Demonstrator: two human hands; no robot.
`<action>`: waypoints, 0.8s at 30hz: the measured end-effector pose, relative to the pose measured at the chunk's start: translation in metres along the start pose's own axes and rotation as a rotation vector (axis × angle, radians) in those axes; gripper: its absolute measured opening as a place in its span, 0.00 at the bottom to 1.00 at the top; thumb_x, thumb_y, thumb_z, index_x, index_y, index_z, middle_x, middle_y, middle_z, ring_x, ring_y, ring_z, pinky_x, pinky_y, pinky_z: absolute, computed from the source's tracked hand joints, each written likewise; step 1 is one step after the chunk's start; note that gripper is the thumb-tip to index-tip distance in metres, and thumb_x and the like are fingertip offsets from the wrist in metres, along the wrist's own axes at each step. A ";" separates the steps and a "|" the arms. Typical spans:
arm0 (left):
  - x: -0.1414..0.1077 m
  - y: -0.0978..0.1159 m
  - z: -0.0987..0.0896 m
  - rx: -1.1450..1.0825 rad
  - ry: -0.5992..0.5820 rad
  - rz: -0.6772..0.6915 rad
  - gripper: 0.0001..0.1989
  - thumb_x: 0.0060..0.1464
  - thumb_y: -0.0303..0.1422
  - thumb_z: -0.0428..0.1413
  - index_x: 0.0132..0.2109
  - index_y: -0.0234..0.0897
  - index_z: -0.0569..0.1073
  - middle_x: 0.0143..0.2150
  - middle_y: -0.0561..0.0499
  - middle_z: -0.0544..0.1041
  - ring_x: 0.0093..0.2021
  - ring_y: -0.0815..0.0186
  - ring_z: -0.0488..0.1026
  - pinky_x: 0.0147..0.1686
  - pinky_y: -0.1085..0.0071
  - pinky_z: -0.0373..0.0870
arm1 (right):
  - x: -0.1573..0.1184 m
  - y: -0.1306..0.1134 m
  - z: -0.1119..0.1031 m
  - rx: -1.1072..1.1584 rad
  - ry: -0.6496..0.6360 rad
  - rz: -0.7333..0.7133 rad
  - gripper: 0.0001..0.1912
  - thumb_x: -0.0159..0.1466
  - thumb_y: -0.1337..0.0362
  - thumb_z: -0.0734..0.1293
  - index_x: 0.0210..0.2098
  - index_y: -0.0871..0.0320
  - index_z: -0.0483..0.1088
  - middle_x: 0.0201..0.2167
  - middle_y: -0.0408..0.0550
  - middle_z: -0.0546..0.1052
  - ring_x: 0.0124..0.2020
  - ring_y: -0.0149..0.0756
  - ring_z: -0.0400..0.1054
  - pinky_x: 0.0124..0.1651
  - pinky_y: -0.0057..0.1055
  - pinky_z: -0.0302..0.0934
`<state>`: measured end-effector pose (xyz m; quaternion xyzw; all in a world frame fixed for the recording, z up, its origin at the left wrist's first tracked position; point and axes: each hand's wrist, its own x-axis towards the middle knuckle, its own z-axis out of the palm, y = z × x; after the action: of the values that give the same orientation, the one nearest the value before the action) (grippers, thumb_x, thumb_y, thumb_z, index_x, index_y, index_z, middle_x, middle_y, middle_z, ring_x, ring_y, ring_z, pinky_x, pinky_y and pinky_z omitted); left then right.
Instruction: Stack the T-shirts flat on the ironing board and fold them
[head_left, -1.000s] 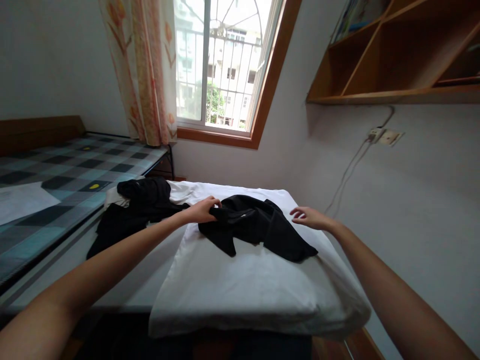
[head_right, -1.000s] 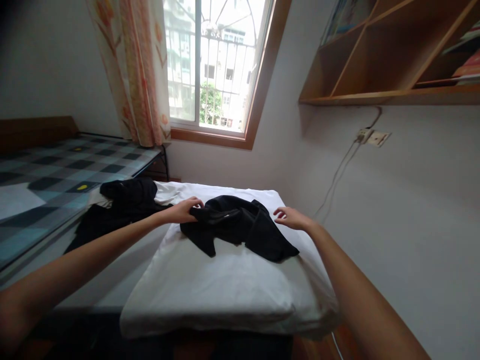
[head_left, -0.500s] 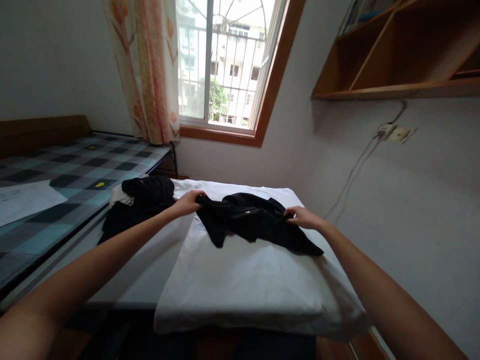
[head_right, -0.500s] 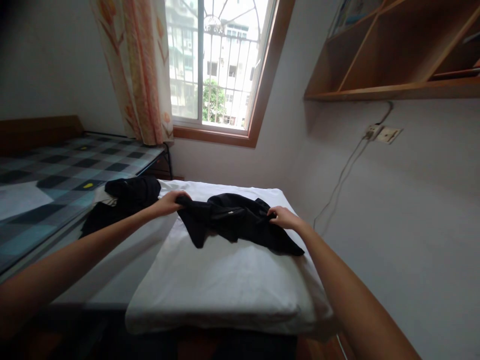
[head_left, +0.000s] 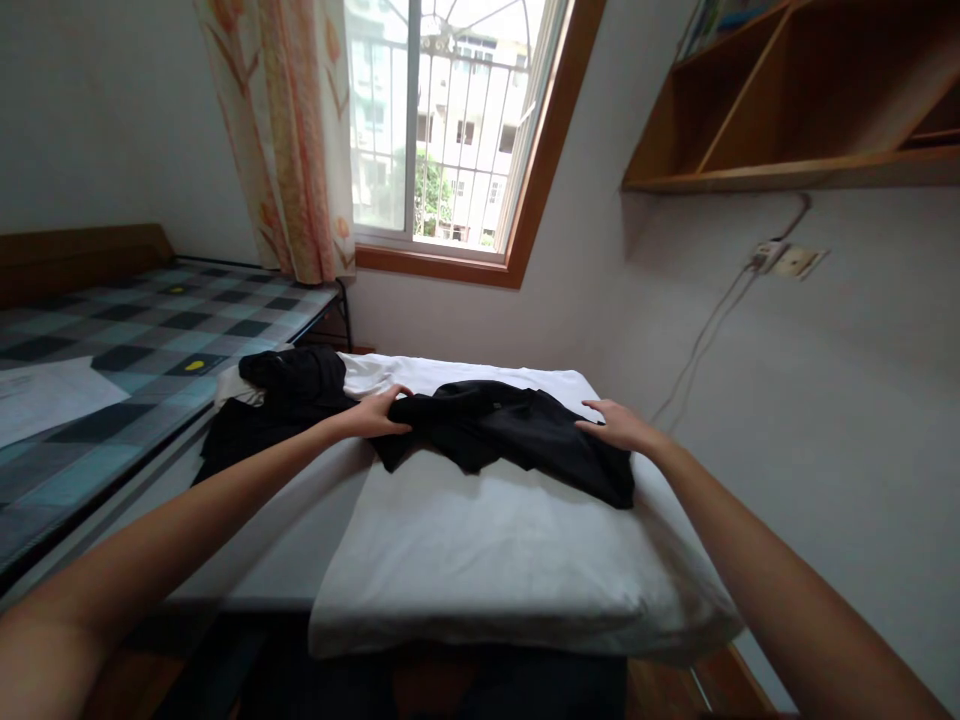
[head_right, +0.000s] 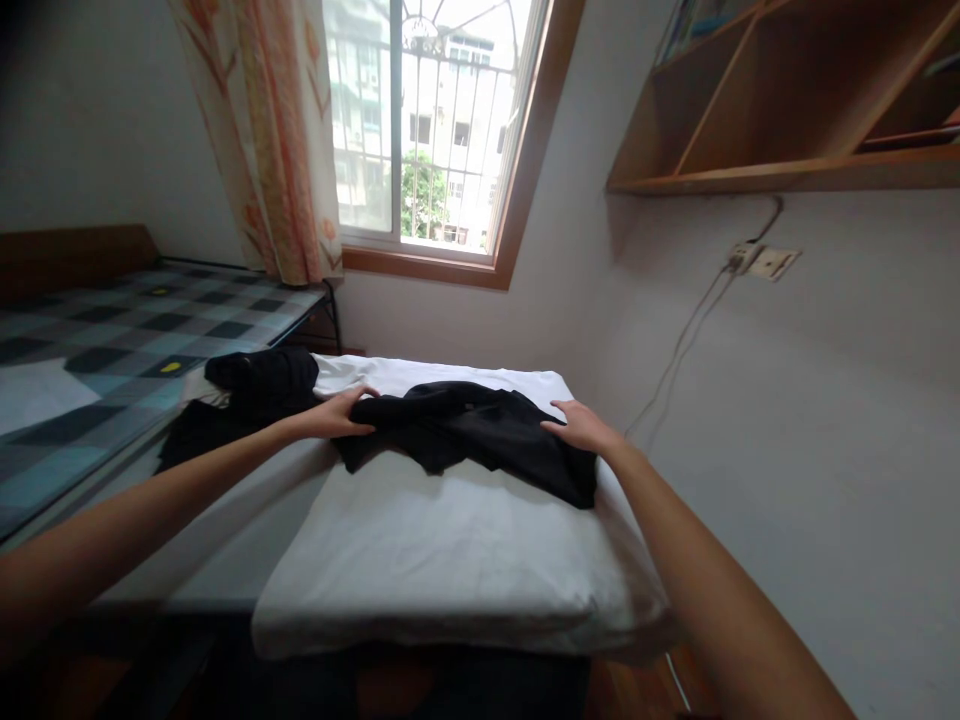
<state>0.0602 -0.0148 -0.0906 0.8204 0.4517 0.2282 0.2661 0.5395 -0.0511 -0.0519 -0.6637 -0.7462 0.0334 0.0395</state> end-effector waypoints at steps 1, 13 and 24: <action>-0.001 0.000 0.006 -0.003 -0.010 0.005 0.36 0.40 0.39 0.62 0.58 0.35 0.66 0.47 0.45 0.78 0.47 0.54 0.75 0.48 0.62 0.71 | 0.004 -0.006 0.005 0.017 -0.047 -0.039 0.34 0.60 0.55 0.67 0.63 0.61 0.64 0.63 0.63 0.66 0.63 0.54 0.60 0.65 0.46 0.54; 0.011 0.020 0.014 0.036 0.062 0.132 0.32 0.36 0.21 0.49 0.52 0.36 0.74 0.49 0.46 0.80 0.51 0.56 0.75 0.54 0.62 0.68 | 0.010 -0.009 0.037 0.185 -0.157 0.067 0.35 0.53 0.58 0.75 0.58 0.62 0.68 0.41 0.55 0.78 0.40 0.44 0.73 0.44 0.35 0.66; 0.024 0.055 -0.022 0.223 -0.029 0.112 0.15 0.43 0.27 0.53 0.39 0.36 0.80 0.35 0.49 0.80 0.37 0.61 0.76 0.40 0.70 0.69 | 0.012 -0.008 0.027 0.239 0.368 0.137 0.10 0.59 0.59 0.64 0.28 0.56 0.74 0.37 0.54 0.78 0.42 0.43 0.71 0.49 0.36 0.63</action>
<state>0.0922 -0.0141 -0.0349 0.8720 0.4240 0.1791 0.1667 0.5274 -0.0400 -0.0773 -0.6984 -0.6703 0.0024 0.2511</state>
